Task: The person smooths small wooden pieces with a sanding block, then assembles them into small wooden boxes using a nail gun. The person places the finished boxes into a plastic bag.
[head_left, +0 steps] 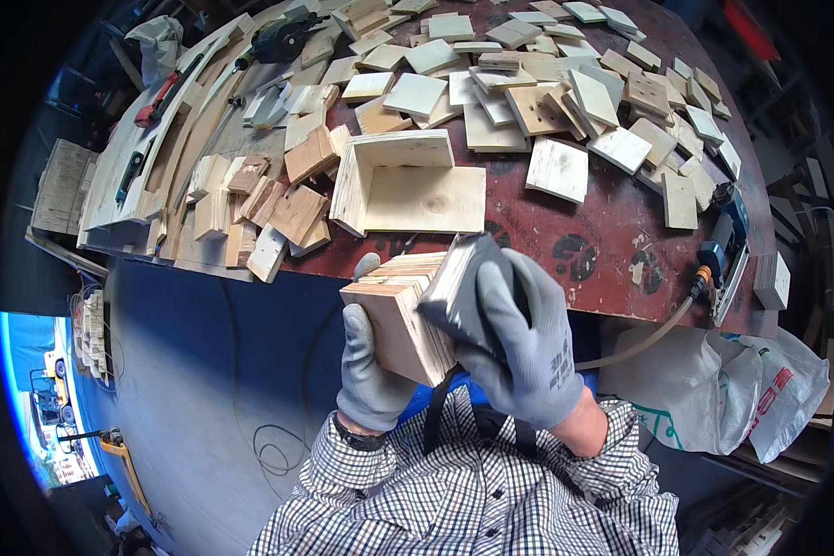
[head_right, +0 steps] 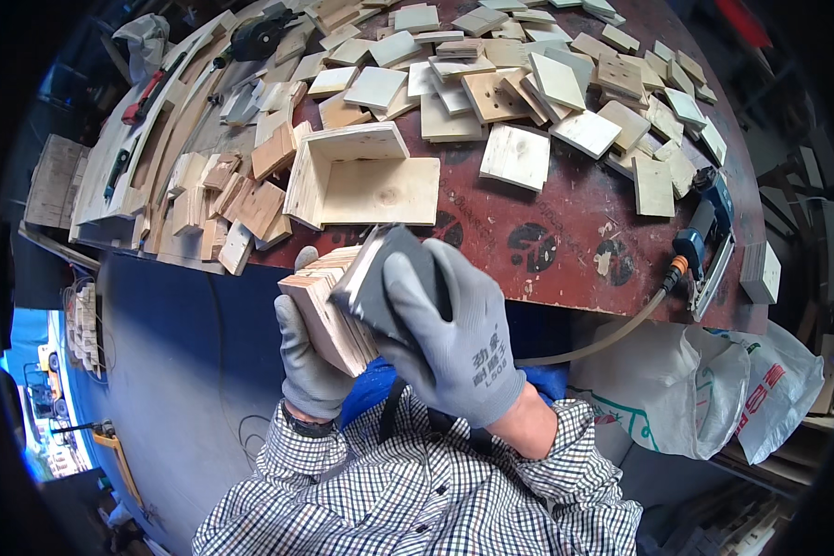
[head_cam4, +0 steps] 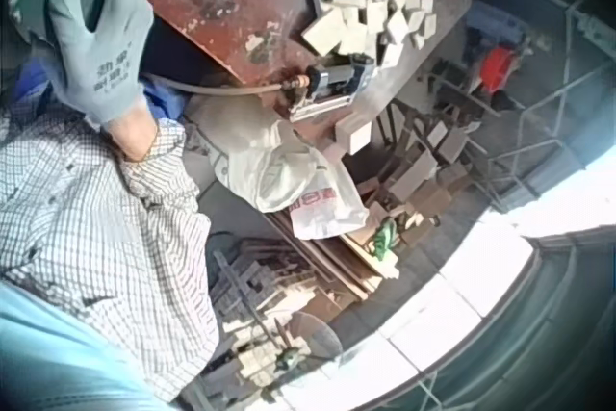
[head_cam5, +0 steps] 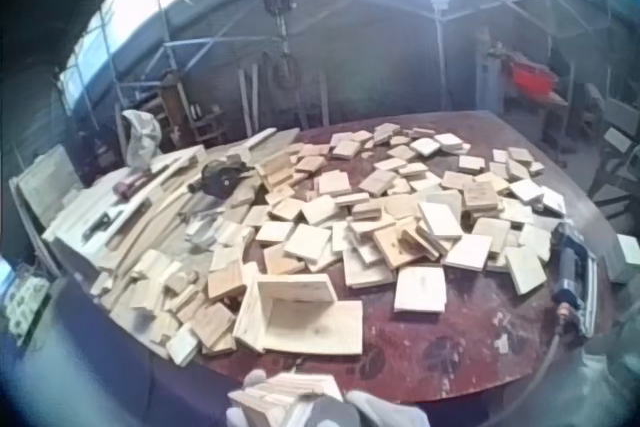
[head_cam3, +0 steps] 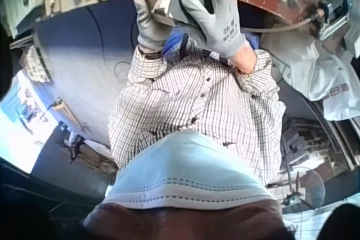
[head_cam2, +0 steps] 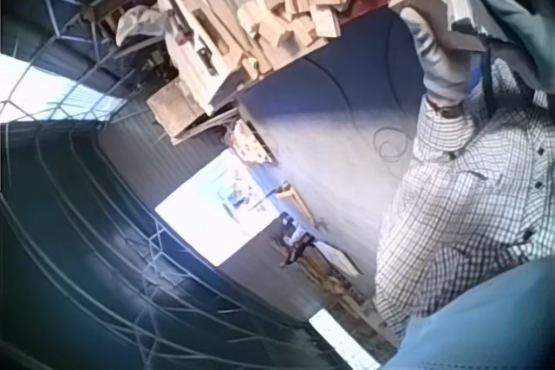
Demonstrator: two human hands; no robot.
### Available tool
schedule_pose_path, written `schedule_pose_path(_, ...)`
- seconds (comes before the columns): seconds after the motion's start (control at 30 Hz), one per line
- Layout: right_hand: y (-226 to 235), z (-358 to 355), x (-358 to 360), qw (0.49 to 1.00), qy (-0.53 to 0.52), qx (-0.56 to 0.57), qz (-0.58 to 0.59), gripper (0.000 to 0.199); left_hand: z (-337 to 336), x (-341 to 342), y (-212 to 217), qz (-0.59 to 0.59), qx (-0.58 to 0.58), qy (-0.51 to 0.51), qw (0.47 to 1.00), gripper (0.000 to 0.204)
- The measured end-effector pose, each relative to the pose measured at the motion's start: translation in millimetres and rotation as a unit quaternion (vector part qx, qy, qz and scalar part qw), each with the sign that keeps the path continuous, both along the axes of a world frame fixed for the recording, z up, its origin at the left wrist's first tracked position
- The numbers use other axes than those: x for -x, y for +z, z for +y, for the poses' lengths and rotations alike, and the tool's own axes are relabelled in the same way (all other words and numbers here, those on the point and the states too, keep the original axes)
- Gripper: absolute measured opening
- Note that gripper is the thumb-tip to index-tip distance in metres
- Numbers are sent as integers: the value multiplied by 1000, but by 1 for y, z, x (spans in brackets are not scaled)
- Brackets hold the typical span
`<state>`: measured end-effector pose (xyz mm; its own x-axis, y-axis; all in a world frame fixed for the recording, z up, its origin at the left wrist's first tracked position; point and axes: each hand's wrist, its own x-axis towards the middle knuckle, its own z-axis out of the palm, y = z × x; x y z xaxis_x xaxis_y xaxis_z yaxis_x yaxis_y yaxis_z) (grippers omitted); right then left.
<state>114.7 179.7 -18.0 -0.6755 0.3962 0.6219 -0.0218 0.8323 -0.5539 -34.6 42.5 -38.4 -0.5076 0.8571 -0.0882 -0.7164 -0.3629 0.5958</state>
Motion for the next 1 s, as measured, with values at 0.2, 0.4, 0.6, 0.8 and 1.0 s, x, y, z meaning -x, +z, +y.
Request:
schedule_pose_path(0.2,4,26,-4,995,-68,78,-2,75,-12,4,-20,-20,-6,5,1000,73)
schedule_pose_path(0.4,13,-26,-18,995,48,21,-88,75,-5,8,-5,-11,61,45,997,78)
schedule_pose_path(0.6,-5,24,4,993,-75,80,-50,75,-8,3,-13,27,27,-29,999,82)
schedule_pose_path(0.8,38,25,-13,973,34,226,-36,72,-14,4,-1,146,50,-2,988,95)
schedule_pose_path(1.0,51,-3,-28,984,94,129,-79,76,-12,13,11,162,76,36,983,110)
